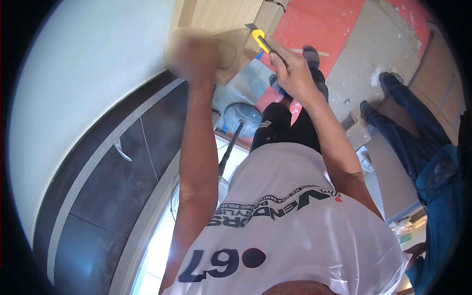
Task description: The person uses a hammer and a utility knife to work on a wooden cabinet. They tap the wood with the hammer, cut a coiled wire with the knife, and handle small components inside the cabinet.
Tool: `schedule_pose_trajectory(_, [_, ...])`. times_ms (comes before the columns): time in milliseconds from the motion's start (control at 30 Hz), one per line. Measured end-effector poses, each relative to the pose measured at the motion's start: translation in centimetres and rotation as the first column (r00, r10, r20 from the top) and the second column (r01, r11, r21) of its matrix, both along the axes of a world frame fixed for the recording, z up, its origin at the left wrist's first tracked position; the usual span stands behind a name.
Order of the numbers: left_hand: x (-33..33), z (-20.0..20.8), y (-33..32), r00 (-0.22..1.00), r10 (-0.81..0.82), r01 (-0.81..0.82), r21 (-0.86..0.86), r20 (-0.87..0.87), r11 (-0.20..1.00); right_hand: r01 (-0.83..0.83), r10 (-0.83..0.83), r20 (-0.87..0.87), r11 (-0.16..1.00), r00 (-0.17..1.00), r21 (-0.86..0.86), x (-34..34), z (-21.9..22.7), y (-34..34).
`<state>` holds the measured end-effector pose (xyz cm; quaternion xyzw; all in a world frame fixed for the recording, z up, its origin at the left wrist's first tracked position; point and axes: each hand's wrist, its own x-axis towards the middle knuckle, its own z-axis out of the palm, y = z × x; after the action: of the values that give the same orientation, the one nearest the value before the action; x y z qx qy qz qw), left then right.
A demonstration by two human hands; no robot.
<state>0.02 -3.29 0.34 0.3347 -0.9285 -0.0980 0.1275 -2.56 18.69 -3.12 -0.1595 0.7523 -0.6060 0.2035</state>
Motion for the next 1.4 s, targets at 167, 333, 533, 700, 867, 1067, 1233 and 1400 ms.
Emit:
schedule_pose_trajectory(167, [0.2, -0.3, 0.4, 0.995, 0.014, -0.01, 0.038, -0.097, 0.999, -0.002, -0.002, 0.122, 0.999, 0.993, 0.038, 0.4, 0.0, -0.3])
schedule_pose_trajectory(333, [0.4, -0.2, 0.6, 0.998, 0.044, -0.046, -0.042, -0.052, 0.998, -0.034, 0.025, 0.137, 0.998, 0.99, 0.057, 0.1, 1.1, 0.0])
schedule_pose_trajectory(533, [0.2, -0.1, 0.7, 0.993, 0.0, 0.003, 0.025, -0.119, 1.0, -0.021, 0.014, 0.097, 0.997, 0.995, 0.068, 0.7, 0.1, 0.6])
schedule_pose_trajectory(700, [0.3, -0.9, 0.0, 0.988, 0.027, -0.026, 0.008, -0.151, 1.0, -0.03, 0.03, 0.011, 0.999, 0.999, 0.024, 0.5, -0.6, -0.5])
schedule_pose_trajectory(867, [0.7, -0.4, 0.7, 0.98, 0.038, -0.051, -0.061, -0.195, 0.997, -0.01, 0.01, 0.019, 0.999, 1.0, -0.035, 1.0, -0.4, -0.3])
schedule_pose_trajectory(1067, [0.4, -0.4, 1.0, 0.984, 0.044, -0.054, -0.056, -0.171, 0.997, -0.007, 0.005, 0.143, 1.0, 0.99, 0.015, 1.3, 0.0, -0.2])
schedule_pose_trajectory(1233, [0.1, -1.5, 0.3, 0.989, -0.018, 0.015, -0.022, -0.148, 1.0, -0.046, 0.043, 0.056, 0.998, 0.998, 0.051, 0.8, -0.1, 0.2])
schedule_pose_trajectory(1400, [-0.3, -0.5, 0.3, 0.998, 0.036, -0.031, 0.092, -0.056, 0.995, 0.25, -0.271, 0.212, 0.961, 0.939, 0.118, -1.3, 0.6, 4.8])
